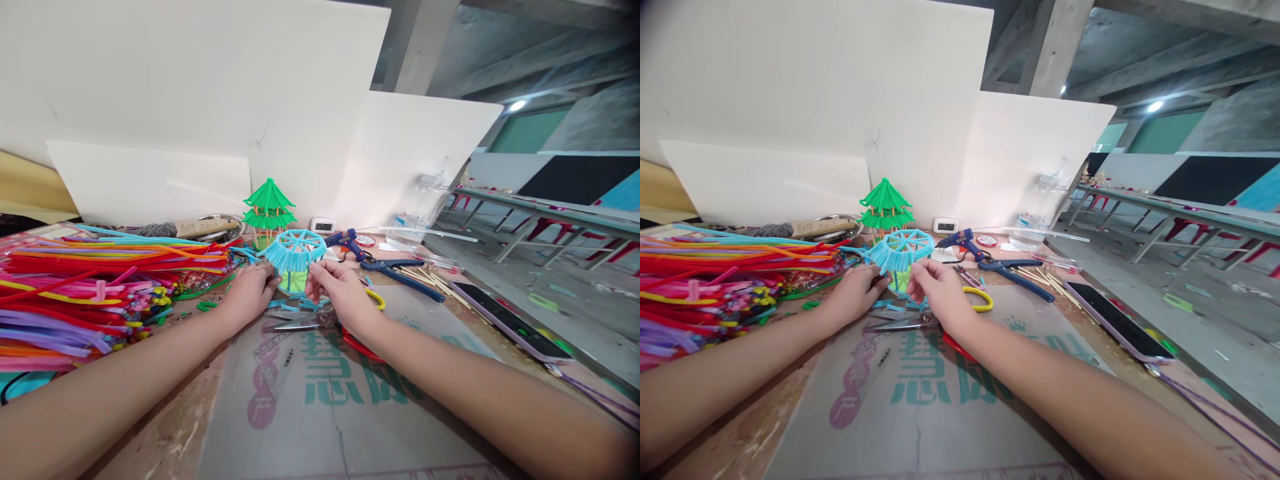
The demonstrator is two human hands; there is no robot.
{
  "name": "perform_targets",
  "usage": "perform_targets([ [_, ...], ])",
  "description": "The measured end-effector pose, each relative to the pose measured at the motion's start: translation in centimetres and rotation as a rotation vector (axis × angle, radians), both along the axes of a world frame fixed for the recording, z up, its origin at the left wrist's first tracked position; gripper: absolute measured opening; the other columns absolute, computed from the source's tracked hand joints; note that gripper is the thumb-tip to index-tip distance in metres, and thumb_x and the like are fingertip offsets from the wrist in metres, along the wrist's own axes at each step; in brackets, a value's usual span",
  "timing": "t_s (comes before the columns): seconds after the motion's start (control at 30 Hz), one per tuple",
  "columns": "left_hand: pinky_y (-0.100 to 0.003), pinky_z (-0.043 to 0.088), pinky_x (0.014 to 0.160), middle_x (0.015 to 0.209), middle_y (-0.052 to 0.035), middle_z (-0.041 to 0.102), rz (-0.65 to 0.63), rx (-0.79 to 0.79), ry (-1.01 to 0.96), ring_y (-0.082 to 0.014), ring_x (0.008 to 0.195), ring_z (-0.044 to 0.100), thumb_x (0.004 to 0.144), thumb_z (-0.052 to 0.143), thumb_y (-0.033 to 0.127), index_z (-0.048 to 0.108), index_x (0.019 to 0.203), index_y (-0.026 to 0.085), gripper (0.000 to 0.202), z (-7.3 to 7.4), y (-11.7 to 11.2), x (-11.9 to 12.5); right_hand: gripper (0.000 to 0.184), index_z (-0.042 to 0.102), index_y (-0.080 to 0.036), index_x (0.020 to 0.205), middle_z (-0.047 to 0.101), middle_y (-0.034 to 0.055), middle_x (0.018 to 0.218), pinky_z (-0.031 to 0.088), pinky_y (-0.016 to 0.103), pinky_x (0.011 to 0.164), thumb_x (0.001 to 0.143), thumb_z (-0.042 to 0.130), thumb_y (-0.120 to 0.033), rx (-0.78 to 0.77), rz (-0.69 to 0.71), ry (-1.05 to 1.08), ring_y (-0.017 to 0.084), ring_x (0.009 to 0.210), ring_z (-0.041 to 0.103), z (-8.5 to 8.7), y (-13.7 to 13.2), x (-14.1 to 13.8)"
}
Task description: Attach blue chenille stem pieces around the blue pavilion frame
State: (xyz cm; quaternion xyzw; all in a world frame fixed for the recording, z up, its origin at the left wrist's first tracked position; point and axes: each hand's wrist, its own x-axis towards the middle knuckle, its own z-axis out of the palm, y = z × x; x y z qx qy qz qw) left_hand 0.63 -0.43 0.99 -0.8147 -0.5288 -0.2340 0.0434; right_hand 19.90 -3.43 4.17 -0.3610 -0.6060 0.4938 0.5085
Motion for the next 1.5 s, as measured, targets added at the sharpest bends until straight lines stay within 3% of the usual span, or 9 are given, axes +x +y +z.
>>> perform_targets([
  [0.57, -0.034, 0.038, 0.070, 0.077, -0.0075, 0.063, 0.003, 0.022, 0.007, -0.0253, 0.080, 0.060, 0.094, 0.043, 0.032, 0.057, 0.077, 0.019, 0.026, 0.0, 0.0, 0.0, 0.030, 0.054, -0.020, 0.067, 0.062, -0.0016, 0.059, 0.043, 0.026, 0.052, 0.080, 0.066, -0.044, -0.096, 0.050, 0.030, 0.012, 0.052, 0.054, 0.2, -0.1, -0.4],
  [0.83, -0.034, 0.038, 0.073, 0.080, -0.0069, 0.064, -0.009, -0.001, -0.005, -0.0252, 0.086, 0.060, 0.095, 0.043, 0.032, 0.056, 0.077, 0.020, 0.025, -0.2, 0.3, -0.1, 0.042, 0.060, -0.019, 0.071, 0.062, -0.0004, 0.058, 0.042, 0.026, 0.050, 0.080, 0.061, -0.060, -0.088, 0.020, 0.043, 0.014, 0.051, 0.054, -0.2, -0.1, 0.2],
  [1.13, -0.034, 0.036, 0.071, 0.080, -0.0067, 0.065, -0.018, 0.010, -0.019, -0.0249, 0.083, 0.060, 0.094, 0.044, 0.031, 0.056, 0.076, 0.020, 0.025, -0.1, 0.2, -0.1, 0.034, 0.058, -0.020, 0.068, 0.062, -0.0013, 0.059, 0.042, 0.027, 0.052, 0.080, 0.066, -0.051, -0.022, 0.025, -0.018, 0.014, 0.052, 0.053, -0.1, -0.2, 0.0],
  [1.33, -0.034, 0.036, 0.070, 0.079, -0.0065, 0.064, -0.019, 0.014, -0.007, -0.0247, 0.082, 0.060, 0.095, 0.044, 0.032, 0.055, 0.075, 0.020, 0.025, -0.1, 0.1, -0.1, 0.039, 0.056, -0.020, 0.065, 0.060, -0.0006, 0.057, 0.042, 0.027, 0.051, 0.083, 0.060, -0.055, -0.030, 0.009, -0.012, 0.014, 0.051, 0.053, 0.0, -0.1, 0.2],
  [1.5, -0.034, 0.037, 0.070, 0.080, -0.0068, 0.065, -0.023, 0.018, -0.021, -0.0250, 0.083, 0.061, 0.094, 0.045, 0.031, 0.055, 0.076, 0.020, 0.024, -0.1, 0.1, -0.2, 0.036, 0.050, -0.021, 0.066, 0.053, -0.0031, 0.054, 0.037, 0.026, 0.048, 0.086, 0.058, -0.051, 0.135, -0.100, -0.158, 0.012, 0.047, 0.045, 0.9, 0.3, 1.6],
])
